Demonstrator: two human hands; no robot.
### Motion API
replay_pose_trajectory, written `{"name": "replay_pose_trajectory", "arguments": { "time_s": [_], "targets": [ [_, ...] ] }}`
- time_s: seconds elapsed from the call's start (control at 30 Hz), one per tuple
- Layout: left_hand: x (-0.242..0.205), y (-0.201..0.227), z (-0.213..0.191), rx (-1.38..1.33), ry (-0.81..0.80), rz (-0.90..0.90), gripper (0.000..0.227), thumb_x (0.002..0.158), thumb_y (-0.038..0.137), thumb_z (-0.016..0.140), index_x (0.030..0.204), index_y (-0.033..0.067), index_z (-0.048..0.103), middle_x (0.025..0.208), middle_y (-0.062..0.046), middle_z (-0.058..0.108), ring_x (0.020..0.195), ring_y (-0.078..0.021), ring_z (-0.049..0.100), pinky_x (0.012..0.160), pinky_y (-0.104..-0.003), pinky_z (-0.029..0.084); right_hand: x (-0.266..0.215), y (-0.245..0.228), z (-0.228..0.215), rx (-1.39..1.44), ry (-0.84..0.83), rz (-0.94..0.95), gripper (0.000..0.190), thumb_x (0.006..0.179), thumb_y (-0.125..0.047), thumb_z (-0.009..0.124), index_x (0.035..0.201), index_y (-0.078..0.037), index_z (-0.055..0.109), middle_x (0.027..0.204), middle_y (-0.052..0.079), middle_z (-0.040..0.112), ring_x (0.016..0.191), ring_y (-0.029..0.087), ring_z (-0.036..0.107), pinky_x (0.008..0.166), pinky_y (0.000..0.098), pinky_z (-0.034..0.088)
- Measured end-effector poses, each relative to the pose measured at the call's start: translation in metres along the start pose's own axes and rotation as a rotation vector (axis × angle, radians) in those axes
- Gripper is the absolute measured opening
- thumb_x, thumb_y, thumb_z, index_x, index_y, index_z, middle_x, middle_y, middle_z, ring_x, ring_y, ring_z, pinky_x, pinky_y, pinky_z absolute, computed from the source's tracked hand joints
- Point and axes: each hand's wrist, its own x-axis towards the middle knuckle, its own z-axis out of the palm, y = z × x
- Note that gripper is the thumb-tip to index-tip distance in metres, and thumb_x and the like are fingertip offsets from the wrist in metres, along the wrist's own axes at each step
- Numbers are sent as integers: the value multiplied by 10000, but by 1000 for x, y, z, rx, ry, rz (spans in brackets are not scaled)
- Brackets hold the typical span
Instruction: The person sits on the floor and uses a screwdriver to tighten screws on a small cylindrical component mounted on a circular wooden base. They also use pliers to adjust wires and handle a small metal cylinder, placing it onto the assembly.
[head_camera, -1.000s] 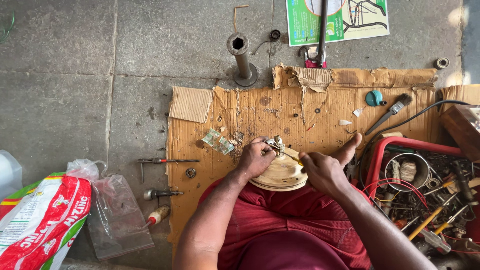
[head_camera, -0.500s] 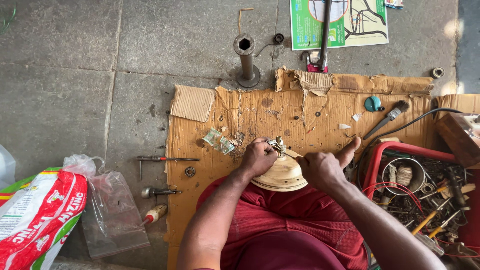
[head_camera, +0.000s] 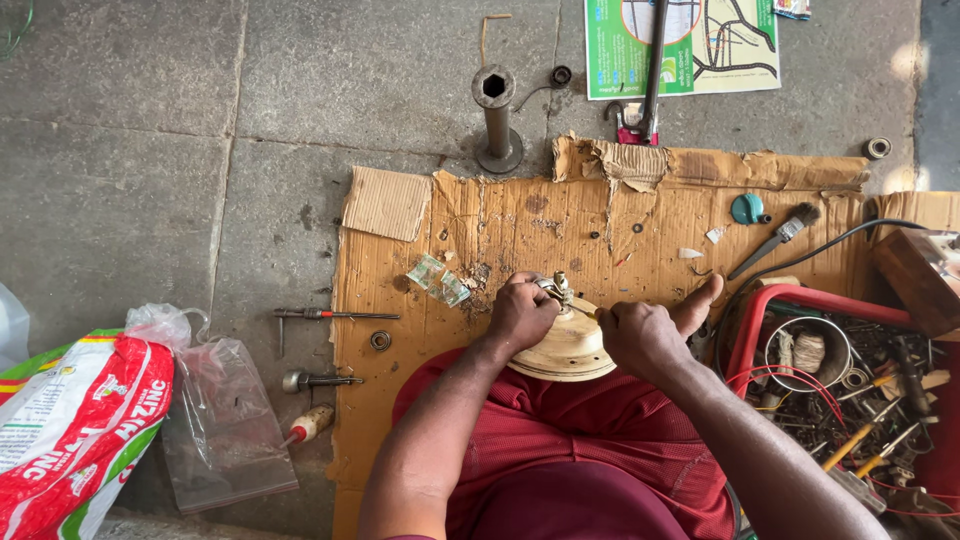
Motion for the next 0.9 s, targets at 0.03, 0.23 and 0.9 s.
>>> {"name": "replay_pose_trajectory", "arguments": {
  "time_s": [0.03,0.23,0.9],
  "targets": [
    [0,0,1,-3,17,14,192,792,132,658,659,9,721,1210,-265,690,1237,-325,627,1017,-435,531,-1,-2,-2,-11,-1,12,470,1031,-356,483,864,-5,748,771,225,749,745,392,747,817,482,594],
    [-3,0,1,10,68,73,198,806,148,653,738,3,769,1264,-286,654,1191,-348,643,1031,-440,516,-9,-8,-11,37,92,-17,327,901,-337,636,956,-51,783,842,188,781,753,342,768,824,447,597],
    [-9,12,-1,15,54,34,230,826,158,650,683,8,749,1258,-290,643,1221,-351,623,1026,-465,506,-8,-3,-11,70,246,-264,381,722,-283,774,1042,-78,797,900,160,776,810,305,752,798,414,585]
  ]
}}
